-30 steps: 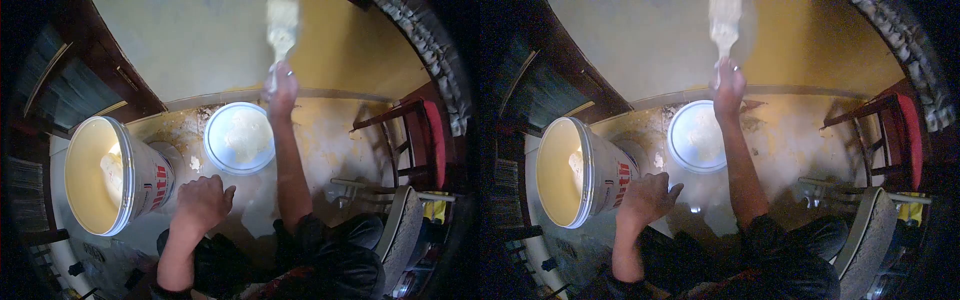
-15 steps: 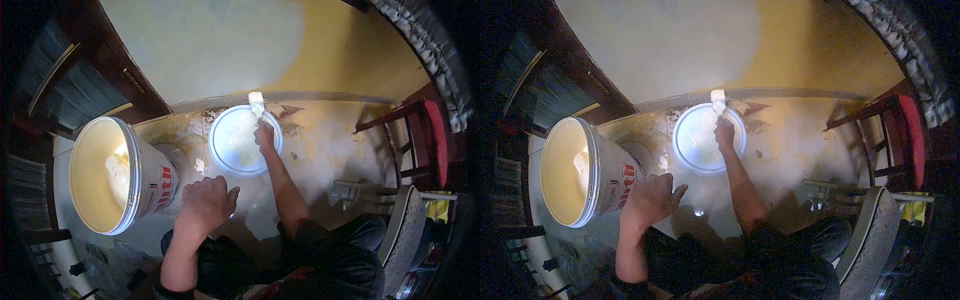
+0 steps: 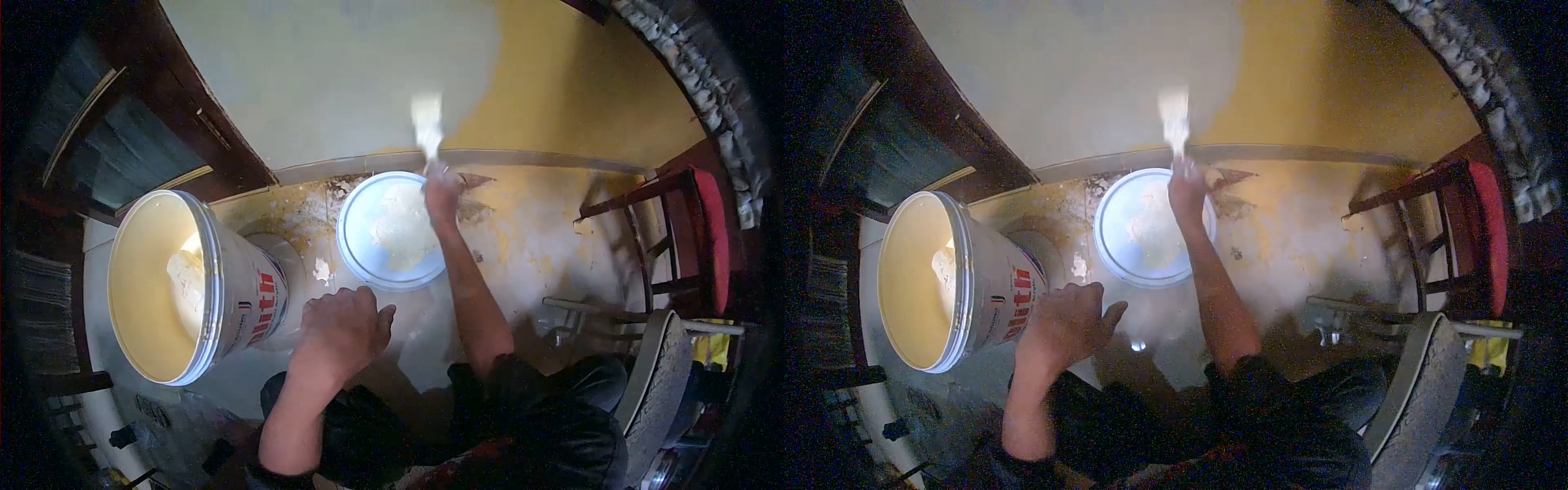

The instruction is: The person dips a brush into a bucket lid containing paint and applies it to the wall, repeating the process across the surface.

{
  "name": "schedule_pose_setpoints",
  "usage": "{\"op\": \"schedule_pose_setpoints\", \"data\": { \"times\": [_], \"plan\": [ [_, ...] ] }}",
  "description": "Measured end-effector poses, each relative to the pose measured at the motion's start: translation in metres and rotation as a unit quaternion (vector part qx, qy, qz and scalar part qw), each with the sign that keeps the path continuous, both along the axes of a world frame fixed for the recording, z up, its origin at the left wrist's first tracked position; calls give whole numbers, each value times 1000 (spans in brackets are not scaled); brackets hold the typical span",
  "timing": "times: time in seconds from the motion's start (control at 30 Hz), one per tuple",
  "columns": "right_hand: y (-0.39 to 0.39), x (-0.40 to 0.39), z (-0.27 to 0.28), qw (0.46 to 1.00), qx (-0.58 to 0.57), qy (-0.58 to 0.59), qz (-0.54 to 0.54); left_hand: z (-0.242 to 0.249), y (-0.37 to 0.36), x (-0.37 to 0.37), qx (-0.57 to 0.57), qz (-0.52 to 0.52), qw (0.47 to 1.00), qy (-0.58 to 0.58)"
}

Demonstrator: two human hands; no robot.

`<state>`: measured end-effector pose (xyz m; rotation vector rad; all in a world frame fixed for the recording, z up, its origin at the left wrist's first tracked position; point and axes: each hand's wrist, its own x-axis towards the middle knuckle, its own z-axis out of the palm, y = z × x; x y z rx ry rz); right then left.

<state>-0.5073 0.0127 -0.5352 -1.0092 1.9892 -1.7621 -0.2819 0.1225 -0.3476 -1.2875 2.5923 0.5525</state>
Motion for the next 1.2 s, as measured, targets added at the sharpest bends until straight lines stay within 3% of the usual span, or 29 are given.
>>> {"op": "schedule_pose_setpoints", "data": {
  "times": [0.07,0.13,0.2,0.33,0.4,0.43,0.47,0.53,0.57,0.63,0.8,0.87,0.9,0.97,1.07,1.13,1.2],
  "plan": [
    [5,-1,-68,992,127,-16,-21,1,3,0,10,8,1000,-6],
    [18,9,-67,987,151,-47,-2,2,-1,0,12,17,1000,-9],
    [37,26,-50,967,175,-182,24,1,1,4,-2,10,1000,0],
    [27,43,-40,958,156,-229,74,-2,1,3,-11,3,1000,14],
    [16,47,-45,933,175,-307,65,0,4,2,-26,-8,999,19],
    [5,44,-54,933,174,-308,66,-1,4,3,-27,-7,999,19],
    [-15,36,-77,973,154,-159,70,-3,4,5,-32,-8,999,28],
    [-27,38,-37,981,90,-157,70,-2,2,7,-35,-9,999,34],
    [-18,47,31,949,51,-304,64,2,1,6,-21,0,1000,18],
    [-4,48,67,955,6,-284,89,2,2,5,2,7,1000,3],
    [2,46,50,972,-97,-178,122,-1,0,2,-12,-2,1000,18],
    [-11,40,-10,988,113,-96,29,-1,-1,0,0,2,1000,9],
    [-15,38,-58,989,147,-28,-9,0,-2,-1,12,4,1000,2],
    [-16,37,-92,983,171,40,-50,1,-3,-1,7,-1,1000,1],
    [6,41,-70,955,208,-208,45,-3,-1,3,-11,-7,1000,19],
    [4,38,-63,958,198,-205,45,-3,0,4,-32,-16,999,39],
    [-9,33,-51,961,184,-199,51,0,-2,2,16,-10,999,26]
  ]
}}
